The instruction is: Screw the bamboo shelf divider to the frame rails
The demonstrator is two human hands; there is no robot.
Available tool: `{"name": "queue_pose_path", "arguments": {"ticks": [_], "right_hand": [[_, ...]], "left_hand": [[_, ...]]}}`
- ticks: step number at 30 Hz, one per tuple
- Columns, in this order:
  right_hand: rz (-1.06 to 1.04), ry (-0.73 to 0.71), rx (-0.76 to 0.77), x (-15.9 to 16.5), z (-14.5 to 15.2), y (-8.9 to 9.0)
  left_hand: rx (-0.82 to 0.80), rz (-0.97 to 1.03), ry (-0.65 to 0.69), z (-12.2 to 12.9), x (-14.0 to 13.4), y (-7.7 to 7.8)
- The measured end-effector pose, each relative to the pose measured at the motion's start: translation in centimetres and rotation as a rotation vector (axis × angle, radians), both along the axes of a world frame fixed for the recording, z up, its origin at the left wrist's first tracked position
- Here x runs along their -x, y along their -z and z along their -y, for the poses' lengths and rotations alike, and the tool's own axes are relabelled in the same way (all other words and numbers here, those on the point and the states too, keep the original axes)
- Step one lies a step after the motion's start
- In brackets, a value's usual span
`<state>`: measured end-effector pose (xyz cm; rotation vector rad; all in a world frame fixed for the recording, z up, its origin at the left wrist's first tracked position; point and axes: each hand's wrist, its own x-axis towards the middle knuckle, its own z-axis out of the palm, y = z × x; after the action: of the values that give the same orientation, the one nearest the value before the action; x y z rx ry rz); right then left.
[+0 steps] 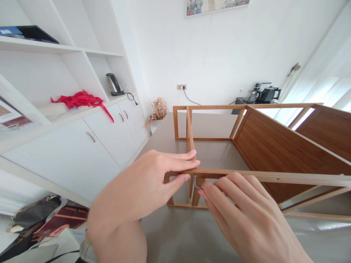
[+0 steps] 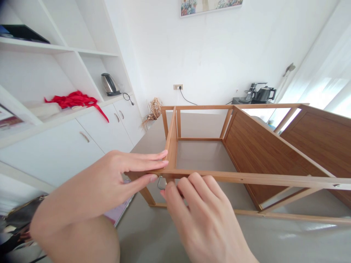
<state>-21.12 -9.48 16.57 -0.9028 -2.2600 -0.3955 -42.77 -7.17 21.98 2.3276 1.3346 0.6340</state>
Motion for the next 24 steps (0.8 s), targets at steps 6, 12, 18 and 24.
{"name": "queue_pose_path", "arguments": {"ticks": [6,12,18,24], "right_hand": [[-0.124,-0.090,0.179,1.2,-0.2,1.8],[-0.165,-0.105,0.264,1.1,-0.2,1.6],[-0.116,-0.112,0.296,0.8,-0.3,1.4],[-0.131,-0.108,0.296,1.0,-0.1,1.6]], "left_hand": [[0.010,0.004,-0.007,-0.1,0.0,0.1],[0.001,-0.020,-0.010,-0.2,0.0,0.2],[0.000,-0.034,-0.014,-0.1,0.0,0.1],[0.007,-0.028,-0.015,-0.1,0.0,0.1]]}}
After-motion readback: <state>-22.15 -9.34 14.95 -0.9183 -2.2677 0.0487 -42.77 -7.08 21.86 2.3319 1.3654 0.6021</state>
